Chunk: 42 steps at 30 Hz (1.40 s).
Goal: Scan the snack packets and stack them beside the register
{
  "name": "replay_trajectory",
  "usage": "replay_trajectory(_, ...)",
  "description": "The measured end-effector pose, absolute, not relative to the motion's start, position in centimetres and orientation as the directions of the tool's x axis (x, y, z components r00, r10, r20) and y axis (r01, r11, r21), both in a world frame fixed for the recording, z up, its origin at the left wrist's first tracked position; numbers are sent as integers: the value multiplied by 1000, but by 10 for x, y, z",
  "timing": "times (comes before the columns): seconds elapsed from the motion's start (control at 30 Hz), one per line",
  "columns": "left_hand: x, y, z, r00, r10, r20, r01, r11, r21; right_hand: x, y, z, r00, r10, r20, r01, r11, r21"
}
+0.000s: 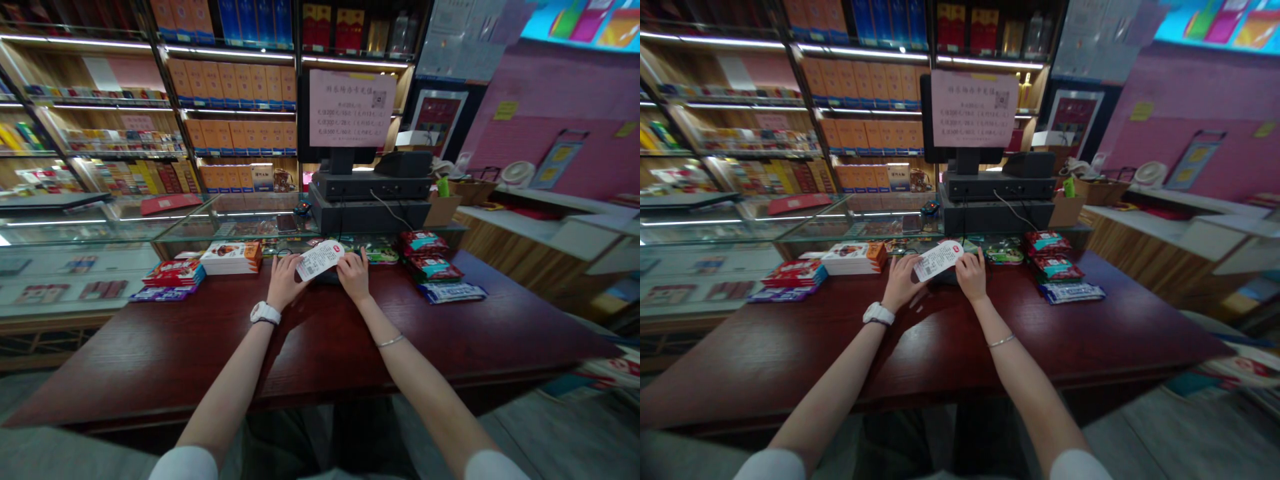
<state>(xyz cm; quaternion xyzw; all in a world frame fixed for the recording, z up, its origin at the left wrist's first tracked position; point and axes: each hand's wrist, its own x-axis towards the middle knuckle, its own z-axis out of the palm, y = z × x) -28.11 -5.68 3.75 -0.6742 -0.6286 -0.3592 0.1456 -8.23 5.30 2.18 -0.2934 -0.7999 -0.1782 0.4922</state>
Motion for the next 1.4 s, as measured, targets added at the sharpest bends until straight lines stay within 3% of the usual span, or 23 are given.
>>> replay_trajectory(0.53, -276, -58, 38, -44, 739, 672, 944, -190, 271, -82, 49, 24, -340, 343, 876, 664, 747, -35)
replay_trajectory(1.03, -287, -60, 42, 35, 690, 723, 962, -219, 162, -85, 53, 22, -320, 338, 885, 589, 803, -93)
replay_trajectory(1.23, -293, -61, 42, 112, 720, 685, 959, -260, 116, -84, 57, 21, -470, 414, 780, 562, 821, -97)
replay_trajectory(1.4, -296, -59, 40, 94, 739, 667, 962, -239, 131, -83, 58, 19, -467, 433, 771, 572, 813, -109)
